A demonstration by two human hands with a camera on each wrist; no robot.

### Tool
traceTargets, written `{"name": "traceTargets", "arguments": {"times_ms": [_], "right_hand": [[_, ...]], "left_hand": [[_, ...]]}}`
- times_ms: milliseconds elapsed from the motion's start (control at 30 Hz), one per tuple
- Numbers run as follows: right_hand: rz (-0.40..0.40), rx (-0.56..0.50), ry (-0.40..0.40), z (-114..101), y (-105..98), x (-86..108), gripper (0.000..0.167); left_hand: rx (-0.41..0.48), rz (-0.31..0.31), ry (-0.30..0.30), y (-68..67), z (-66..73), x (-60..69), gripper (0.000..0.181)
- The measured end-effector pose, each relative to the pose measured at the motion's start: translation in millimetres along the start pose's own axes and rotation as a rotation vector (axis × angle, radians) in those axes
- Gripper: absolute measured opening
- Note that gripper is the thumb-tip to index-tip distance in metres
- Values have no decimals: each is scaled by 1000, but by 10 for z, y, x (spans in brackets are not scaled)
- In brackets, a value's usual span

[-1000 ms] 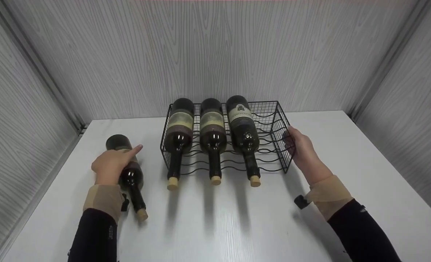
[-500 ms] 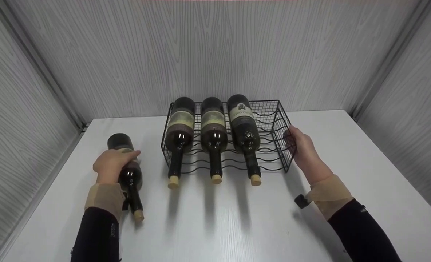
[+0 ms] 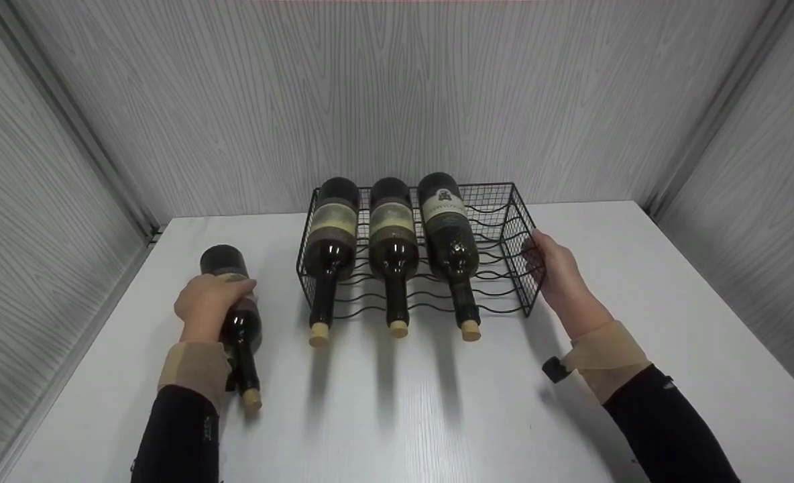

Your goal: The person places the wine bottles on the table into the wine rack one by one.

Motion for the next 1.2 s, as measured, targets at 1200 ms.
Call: {"name": "traceTargets", "arguments": {"times_ms": [1200], "right_hand": [[9, -12, 17, 10, 1, -6, 31]], "left_hand": [[315, 34, 20, -55, -74, 2, 91]]}}
Point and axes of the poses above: each hand's wrist, its own x-axis away from the middle knuckle, its own y-axis out of the palm, z = x × y, the point moved 8 cm from there along -x, towards the middle knuckle, and after that the axes turned 8 degrees about x, right-handed, at the moved point
